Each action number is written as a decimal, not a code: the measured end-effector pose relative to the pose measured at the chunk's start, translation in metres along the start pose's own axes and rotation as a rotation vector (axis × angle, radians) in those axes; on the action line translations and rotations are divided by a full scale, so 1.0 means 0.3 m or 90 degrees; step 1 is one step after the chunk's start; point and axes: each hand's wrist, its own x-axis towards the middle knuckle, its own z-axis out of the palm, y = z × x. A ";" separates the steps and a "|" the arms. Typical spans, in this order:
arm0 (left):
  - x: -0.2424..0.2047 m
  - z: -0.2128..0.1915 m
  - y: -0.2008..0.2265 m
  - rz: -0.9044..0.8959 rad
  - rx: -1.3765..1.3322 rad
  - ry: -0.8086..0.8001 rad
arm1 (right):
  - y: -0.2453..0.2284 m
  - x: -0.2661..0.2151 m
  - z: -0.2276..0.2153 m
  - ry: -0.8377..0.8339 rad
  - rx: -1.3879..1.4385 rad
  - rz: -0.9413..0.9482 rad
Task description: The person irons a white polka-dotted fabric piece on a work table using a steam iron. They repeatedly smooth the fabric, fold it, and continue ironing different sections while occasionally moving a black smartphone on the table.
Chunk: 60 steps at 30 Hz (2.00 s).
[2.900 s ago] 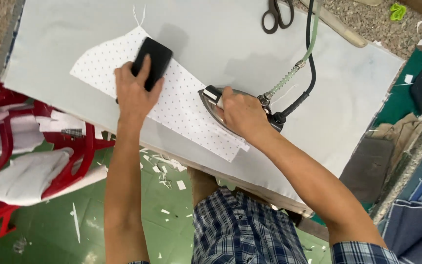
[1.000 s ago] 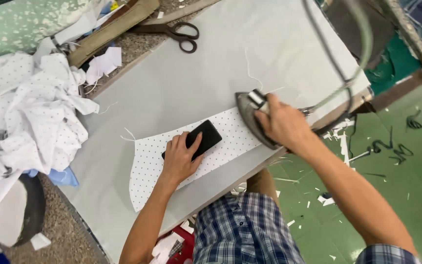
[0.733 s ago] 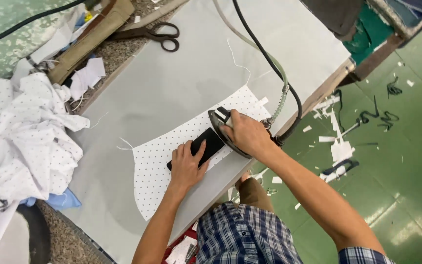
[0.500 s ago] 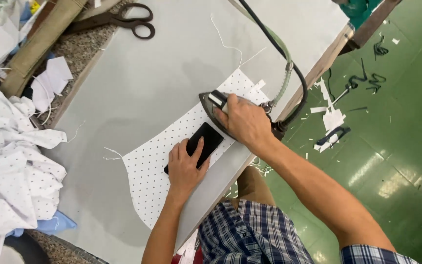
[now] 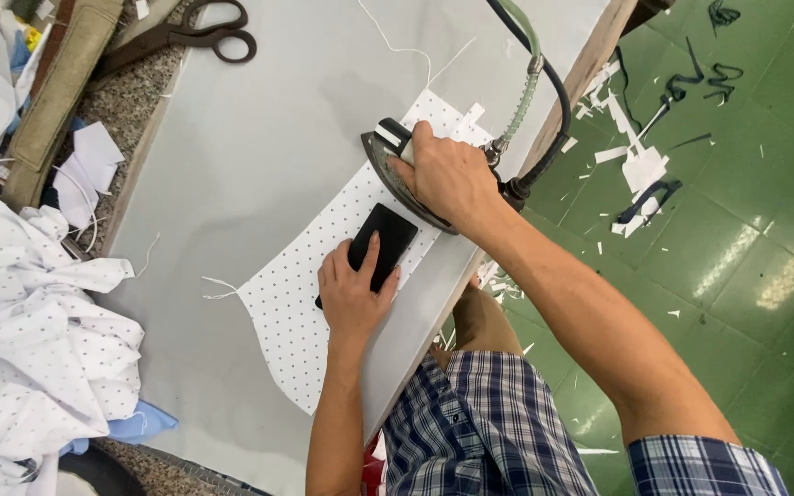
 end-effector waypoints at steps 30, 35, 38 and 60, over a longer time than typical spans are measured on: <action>0.042 -0.044 0.035 0.013 0.056 0.019 | 0.193 0.185 0.072 0.017 -0.076 -0.041; 0.044 -0.054 0.037 0.011 0.063 0.003 | 0.231 0.214 0.073 0.033 -0.102 -0.057; 0.044 -0.050 0.033 0.016 0.062 0.006 | 0.258 0.232 0.071 0.055 -0.129 -0.076; 0.670 0.378 0.590 -0.487 0.096 0.187 | 0.719 0.780 -0.150 -0.060 -0.042 -0.272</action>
